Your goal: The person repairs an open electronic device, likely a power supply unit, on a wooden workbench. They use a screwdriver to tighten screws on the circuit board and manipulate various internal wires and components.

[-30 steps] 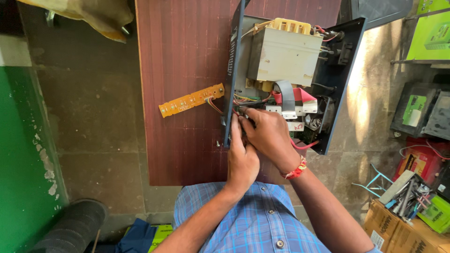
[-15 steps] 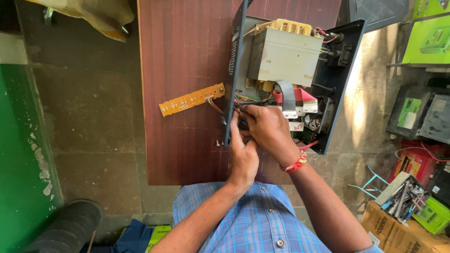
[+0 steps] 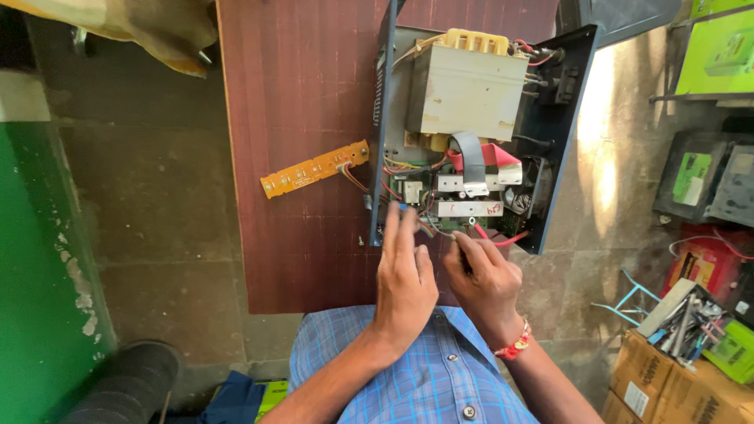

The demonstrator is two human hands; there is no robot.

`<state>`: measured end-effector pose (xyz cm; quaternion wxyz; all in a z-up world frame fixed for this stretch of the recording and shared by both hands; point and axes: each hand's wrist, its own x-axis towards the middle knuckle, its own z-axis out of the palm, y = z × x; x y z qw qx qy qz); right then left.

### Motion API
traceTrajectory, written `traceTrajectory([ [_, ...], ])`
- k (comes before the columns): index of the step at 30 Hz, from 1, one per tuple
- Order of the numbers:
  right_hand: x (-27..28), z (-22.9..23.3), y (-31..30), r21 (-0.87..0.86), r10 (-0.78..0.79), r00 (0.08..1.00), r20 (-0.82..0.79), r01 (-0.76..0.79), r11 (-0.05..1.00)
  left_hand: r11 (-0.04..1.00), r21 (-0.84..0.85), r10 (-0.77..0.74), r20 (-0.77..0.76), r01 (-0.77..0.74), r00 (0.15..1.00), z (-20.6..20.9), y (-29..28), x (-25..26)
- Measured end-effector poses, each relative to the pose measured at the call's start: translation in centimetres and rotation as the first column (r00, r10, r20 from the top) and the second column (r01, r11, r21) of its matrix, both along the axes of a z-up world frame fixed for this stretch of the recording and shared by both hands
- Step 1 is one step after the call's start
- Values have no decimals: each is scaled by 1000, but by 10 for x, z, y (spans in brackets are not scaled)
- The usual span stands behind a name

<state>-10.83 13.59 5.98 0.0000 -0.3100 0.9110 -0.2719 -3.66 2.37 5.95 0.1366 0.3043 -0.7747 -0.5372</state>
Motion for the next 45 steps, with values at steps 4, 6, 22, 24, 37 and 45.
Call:
traceTrajectory([
  [4, 14, -13, 18, -25, -35, 999, 22, 36, 999, 962, -183, -189, 85, 202, 978, 5, -10, 3],
  [6, 20, -14, 23, -73, -31, 998, 63, 35, 997, 926, -218, -299, 78, 309, 951, 8, -15, 5],
  [22, 18, -8, 6, -220, 36, 964, 264, 23, 975, 607, -492, -618, 203, 625, 760, 25, -58, -1],
  [24, 12, -9, -2, -214, 28, 953, 303, 39, 976, 586, -562, -587, 203, 584, 784, 25, -63, -5],
  [37, 2, -13, 0, -202, 65, 941, 333, 4, 979, 736, -583, -420, 5, 344, 908, 58, -75, -12],
  [45, 16, -38, 39, -102, -163, 948, 275, 197, 975, 758, -363, -616, -125, 542, 778, 56, -67, -4],
])
